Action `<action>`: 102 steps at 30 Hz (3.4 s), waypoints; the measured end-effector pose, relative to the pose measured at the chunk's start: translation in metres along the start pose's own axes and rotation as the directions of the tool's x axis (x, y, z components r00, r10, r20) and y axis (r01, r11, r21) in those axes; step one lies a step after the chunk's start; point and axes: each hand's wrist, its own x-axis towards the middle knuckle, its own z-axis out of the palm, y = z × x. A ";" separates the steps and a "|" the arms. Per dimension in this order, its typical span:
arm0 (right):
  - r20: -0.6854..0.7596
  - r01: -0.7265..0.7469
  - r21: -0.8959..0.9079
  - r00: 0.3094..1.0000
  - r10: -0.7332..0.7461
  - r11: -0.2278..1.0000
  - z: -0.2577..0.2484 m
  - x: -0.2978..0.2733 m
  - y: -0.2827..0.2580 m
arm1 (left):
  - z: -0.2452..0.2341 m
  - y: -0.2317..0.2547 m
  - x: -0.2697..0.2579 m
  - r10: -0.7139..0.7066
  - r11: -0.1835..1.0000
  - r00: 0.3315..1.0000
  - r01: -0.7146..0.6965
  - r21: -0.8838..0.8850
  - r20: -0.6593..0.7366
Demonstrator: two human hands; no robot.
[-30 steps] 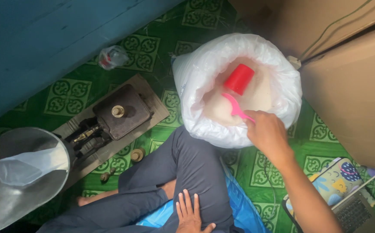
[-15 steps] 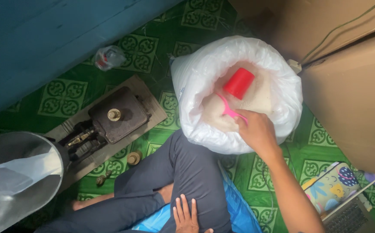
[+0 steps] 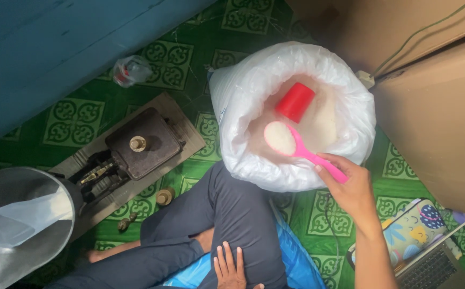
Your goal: Scooping white powder from a large sack into small plastic bags and weighing them on a scale
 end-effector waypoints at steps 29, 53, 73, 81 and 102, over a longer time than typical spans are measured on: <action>-0.162 0.186 0.010 0.970 -0.182 0.982 0.009 -0.016 0.015 | 0.008 -0.009 -0.006 0.099 0.988 0.985 -0.114 0.101 0.142; -0.181 0.190 0.047 0.967 -0.179 0.981 -0.010 -0.018 0.003 | -0.002 -0.010 -0.001 0.113 0.991 0.989 -0.119 0.057 0.096; 0.099 0.416 -0.085 0.908 -0.408 0.905 0.006 -0.081 -0.182 | -0.220 -0.117 0.070 0.190 0.393 0.944 0.177 -0.902 0.269; 0.265 0.558 -0.056 0.808 -0.526 0.828 0.082 -0.112 -0.266 | -0.317 -0.224 0.082 -0.376 0.437 0.911 0.014 -0.899 -0.168; 0.470 0.565 -0.110 0.754 -0.458 0.818 0.206 -0.130 -0.358 | -0.262 -0.371 0.154 -0.471 0.543 0.792 -0.088 -0.835 -0.389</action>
